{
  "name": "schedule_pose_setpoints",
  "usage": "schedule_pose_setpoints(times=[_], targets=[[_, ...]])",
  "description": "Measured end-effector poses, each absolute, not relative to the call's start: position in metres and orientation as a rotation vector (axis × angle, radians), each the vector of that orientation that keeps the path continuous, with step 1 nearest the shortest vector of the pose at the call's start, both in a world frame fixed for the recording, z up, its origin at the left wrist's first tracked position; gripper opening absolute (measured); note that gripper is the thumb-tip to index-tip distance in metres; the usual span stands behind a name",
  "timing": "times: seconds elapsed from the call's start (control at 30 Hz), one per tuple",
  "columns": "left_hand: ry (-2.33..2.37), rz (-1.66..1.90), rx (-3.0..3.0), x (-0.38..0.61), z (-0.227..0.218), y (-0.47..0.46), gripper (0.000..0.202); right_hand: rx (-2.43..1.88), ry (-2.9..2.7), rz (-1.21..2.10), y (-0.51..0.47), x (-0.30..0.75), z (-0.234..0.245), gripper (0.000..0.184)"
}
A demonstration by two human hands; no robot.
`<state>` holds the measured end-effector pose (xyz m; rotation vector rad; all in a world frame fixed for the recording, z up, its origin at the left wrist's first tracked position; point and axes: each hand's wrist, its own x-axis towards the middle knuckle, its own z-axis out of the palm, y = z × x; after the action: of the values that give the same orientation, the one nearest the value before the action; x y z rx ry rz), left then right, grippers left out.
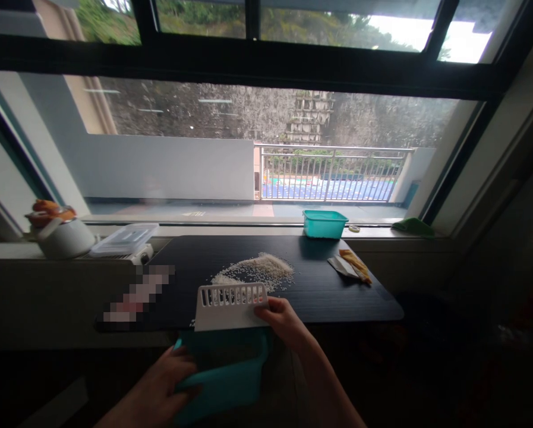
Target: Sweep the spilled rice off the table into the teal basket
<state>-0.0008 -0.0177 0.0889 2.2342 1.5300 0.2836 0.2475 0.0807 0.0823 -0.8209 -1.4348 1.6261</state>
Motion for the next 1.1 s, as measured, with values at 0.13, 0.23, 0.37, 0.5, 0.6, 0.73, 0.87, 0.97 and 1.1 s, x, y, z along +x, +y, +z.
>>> schedule_pose_setpoints(times=[0.13, 0.23, 0.37, 0.5, 0.6, 0.73, 0.87, 0.97, 1.1], targets=[[1.520, 0.258, 2.226, 0.001, 0.090, -0.017, 0.017, -0.791, -1.440, 1.606, 0.088, 0.241, 0.083, 0.037], [1.540, 0.261, 2.220, 0.000, 0.090, -0.016, 0.015, -0.785, -1.463, 1.588, 0.092, 0.232, 0.084, 0.037], [1.527, 0.281, 2.204, -0.003, 0.090, -0.017, 0.013, -0.795, -1.464, 1.613, 0.092, 0.225, 0.086, 0.040], [1.526, 0.285, 2.194, -0.003, 0.090, -0.018, 0.012, -0.795, -1.440, 1.651, 0.088, 0.229, 0.084, 0.044], [1.531, 0.285, 2.207, -0.002, 0.089, -0.018, 0.013, -0.804, -1.419, 1.660, 0.087, 0.236, 0.081, 0.045], [1.528, 0.271, 2.224, -0.001, 0.088, -0.019, 0.014, -0.793, -1.419, 1.624, 0.088, 0.243, 0.080, 0.041], [1.515, 0.282, 2.222, -0.002, 0.087, -0.018, 0.012, -0.822, -1.389, 1.577, 0.094, 0.245, 0.079, 0.040], [1.505, 0.299, 2.219, -0.003, 0.086, -0.017, 0.012, -0.830, -1.386, 1.593, 0.095, 0.246, 0.077, 0.039], [1.517, 0.299, 2.215, -0.002, 0.086, -0.017, 0.013, -0.841, -1.385, 1.615, 0.091, 0.252, 0.076, 0.039]])
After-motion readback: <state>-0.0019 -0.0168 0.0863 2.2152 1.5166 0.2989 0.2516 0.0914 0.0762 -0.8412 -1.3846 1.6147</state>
